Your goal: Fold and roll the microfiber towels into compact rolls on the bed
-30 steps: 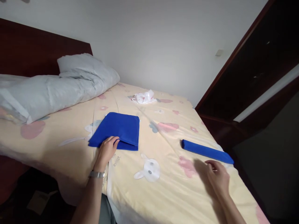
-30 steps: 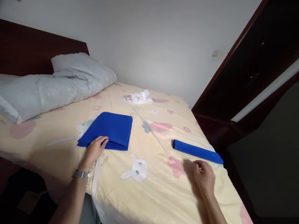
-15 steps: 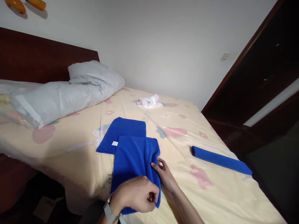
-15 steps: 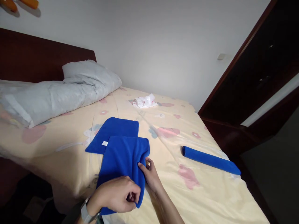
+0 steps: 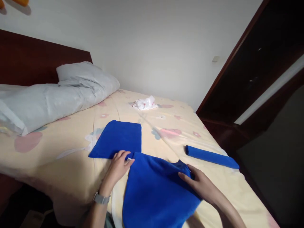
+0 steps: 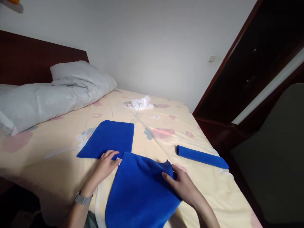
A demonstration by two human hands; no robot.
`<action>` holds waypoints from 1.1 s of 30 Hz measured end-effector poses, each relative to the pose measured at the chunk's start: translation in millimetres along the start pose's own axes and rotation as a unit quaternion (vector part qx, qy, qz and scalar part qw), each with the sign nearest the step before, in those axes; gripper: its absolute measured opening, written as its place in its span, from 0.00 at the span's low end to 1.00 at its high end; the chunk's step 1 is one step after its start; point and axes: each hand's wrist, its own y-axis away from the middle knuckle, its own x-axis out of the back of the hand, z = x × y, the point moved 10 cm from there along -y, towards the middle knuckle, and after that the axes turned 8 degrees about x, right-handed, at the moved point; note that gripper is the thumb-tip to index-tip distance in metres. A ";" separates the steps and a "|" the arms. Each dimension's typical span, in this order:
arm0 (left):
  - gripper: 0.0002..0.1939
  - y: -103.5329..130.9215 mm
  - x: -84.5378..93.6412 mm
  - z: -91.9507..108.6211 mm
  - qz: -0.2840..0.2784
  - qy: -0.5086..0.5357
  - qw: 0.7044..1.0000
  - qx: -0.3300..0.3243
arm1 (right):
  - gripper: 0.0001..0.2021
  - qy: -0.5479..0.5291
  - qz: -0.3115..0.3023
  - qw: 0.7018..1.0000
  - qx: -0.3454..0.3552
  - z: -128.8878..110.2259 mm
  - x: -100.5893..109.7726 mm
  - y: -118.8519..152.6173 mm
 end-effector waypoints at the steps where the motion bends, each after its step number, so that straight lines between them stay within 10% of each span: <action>1: 0.21 -6.2 -3.1 -10.5 0.018 -0.037 0.999 0.011 | 0.18 0.036 -0.022 0.999 -0.020 11.7 6.6 4.7; 5: 0.25 -16.1 -43.6 -10.7 -0.023 -0.139 0.990 -0.004 | 0.22 0.046 -0.079 0.988 -0.125 79.2 8.4 7.6; 11: 0.23 -31.8 -66.2 -7.4 -0.013 -0.160 0.984 0.082 | 0.23 0.040 0.094 0.992 -0.067 120.5 7.1 -30.6; 19: 0.07 -32.3 -62.1 -0.6 -0.029 -0.084 0.996 0.031 | 0.24 0.047 0.102 0.994 0.000 114.9 -2.8 -42.5; 33: 0.15 -30.7 -38.3 8.3 0.027 0.057 0.997 -0.041 | 0.14 0.151 0.132 0.979 0.024 95.3 13.9 -41.3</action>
